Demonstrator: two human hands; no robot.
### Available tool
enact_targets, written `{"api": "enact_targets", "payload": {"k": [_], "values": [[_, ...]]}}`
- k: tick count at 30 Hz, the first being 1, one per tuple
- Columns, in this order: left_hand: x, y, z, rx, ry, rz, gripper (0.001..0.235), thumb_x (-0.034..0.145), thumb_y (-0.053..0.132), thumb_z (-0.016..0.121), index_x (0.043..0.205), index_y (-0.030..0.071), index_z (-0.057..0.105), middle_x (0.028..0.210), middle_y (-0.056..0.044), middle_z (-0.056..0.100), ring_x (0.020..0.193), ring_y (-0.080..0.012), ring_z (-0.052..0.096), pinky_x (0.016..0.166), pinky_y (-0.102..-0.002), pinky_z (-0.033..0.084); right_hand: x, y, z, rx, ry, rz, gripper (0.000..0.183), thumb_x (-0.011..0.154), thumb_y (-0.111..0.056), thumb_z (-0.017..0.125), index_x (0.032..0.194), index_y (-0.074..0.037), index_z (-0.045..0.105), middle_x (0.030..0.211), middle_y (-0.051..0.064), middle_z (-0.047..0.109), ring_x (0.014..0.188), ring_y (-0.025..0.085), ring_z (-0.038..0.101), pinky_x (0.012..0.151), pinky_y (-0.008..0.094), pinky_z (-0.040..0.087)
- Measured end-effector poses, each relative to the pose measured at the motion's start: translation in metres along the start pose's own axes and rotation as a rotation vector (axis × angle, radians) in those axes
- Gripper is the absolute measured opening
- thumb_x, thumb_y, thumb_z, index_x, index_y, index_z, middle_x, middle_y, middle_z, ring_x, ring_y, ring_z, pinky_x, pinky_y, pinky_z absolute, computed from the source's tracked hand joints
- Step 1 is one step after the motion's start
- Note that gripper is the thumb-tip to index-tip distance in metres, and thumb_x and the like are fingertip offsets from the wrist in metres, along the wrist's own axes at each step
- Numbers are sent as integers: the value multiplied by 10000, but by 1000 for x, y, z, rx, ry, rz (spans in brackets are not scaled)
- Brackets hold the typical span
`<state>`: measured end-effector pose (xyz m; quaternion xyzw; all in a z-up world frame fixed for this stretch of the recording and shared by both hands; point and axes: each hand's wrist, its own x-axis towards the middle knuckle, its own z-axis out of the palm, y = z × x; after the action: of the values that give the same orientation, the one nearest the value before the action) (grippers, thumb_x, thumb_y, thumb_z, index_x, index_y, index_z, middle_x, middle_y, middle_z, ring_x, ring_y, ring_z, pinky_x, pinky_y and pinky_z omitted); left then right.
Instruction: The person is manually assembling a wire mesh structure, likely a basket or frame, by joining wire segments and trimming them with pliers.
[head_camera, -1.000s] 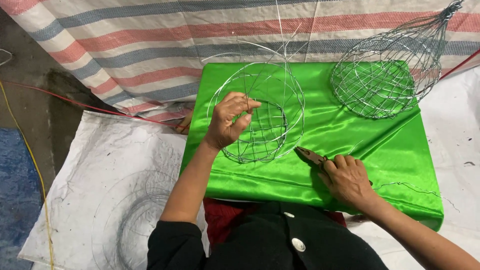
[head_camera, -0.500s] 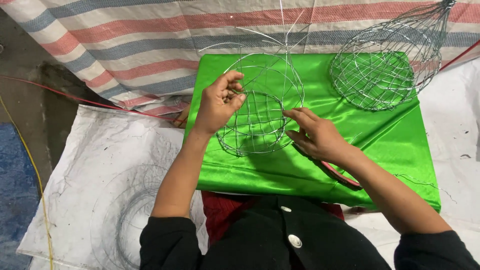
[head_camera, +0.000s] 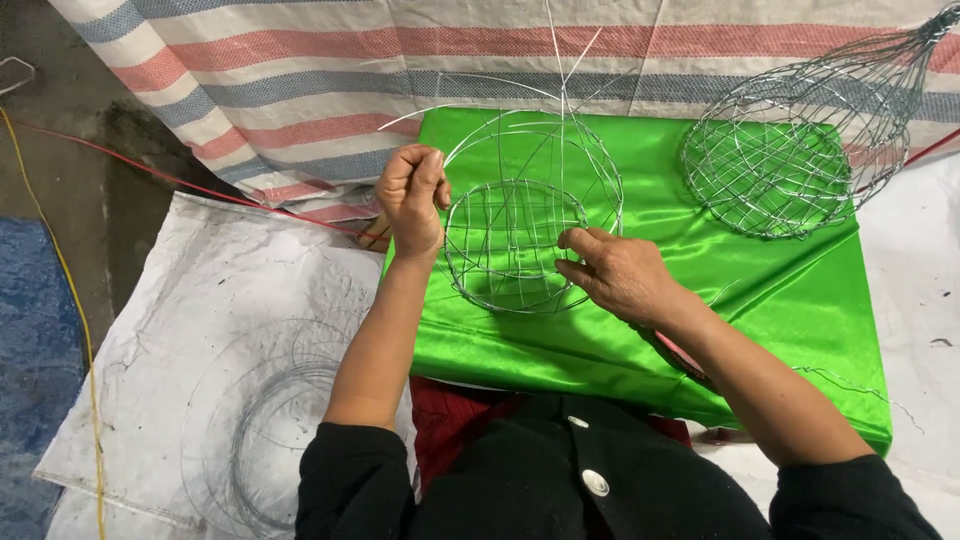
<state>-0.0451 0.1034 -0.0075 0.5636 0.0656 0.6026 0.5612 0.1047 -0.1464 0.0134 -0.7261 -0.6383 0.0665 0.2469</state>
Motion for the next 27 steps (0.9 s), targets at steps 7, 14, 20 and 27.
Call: {"api": "enact_targets", "payload": {"k": [7,14,20,27], "values": [[-4,16,5,95,-158,-7,121,991,128,673,908,39,663,607,-61,576,473,-92,523,454,-208,456,3,-12,-15,-19,-38,7,332,1004,-393,601,1283,-219,553,885,120,662,764,412,725,726,549,586],[3,38,19,916,-163,548,97,966,194,708,900,124,693,656,-24,621,621,-183,607,630,-309,472,19,-2,-8,-94,220,-108,605,827,-356,790,1365,-180,577,895,45,689,865,321,687,761,450,547],[9,27,15,669,-157,435,201,1067,183,567,1014,62,719,789,-110,688,764,-223,639,746,-349,482,24,-10,-8,246,167,-117,613,892,-99,729,1458,-137,497,1029,159,677,814,400,726,705,542,581],[10,23,13,462,-86,305,219,1119,201,436,1038,72,593,798,-95,640,752,-179,655,732,-338,578,32,-25,-24,179,50,-123,571,931,-99,694,1452,-164,469,1000,156,624,740,447,719,659,583,570]]}}
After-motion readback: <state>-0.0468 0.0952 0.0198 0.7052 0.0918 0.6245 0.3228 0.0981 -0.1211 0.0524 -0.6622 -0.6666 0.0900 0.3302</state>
